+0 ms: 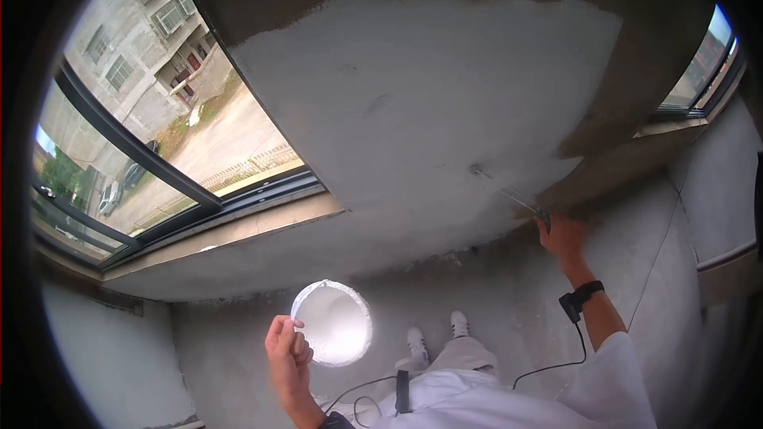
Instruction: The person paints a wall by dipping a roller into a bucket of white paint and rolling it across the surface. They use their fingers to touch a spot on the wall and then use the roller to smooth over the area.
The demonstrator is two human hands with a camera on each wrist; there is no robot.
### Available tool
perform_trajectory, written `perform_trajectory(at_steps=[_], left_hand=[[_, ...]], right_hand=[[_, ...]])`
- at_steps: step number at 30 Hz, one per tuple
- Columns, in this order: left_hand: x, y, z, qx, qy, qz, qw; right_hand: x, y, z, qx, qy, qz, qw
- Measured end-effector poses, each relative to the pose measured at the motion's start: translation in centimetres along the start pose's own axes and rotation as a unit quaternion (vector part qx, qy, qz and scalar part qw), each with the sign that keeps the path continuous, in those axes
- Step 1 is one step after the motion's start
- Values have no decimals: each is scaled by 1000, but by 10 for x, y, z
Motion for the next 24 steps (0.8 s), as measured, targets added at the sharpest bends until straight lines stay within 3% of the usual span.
perform_trajectory(at_steps=[7,12,16,19,24], left_hand=[[-15,-2,25,8,-34,-13,999],[-30,-17,39,12,-49,-39,998],[-28,-21,48,36,-63,-50,996],[-23,-21,53,62,-73,-52,994],[-14,-7,51,72,-55,-29,995]], right_hand=[[13,194,36,112,10,93,989],[11,260,48,156,12,120,980],[8,236,45,130,-25,90,987],[2,173,23,104,-42,28,993],[-43,51,-49,97,46,-127,986]])
Point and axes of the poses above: each hand's wrist, its own x-axis towards the middle knuckle, its own z-axis out of the back of the hand, y = z × x, the point moved 7 cm from there along x, towards the middle knuckle, and after that the axes turned 14 degrees about -x, right-handed, at the moved point
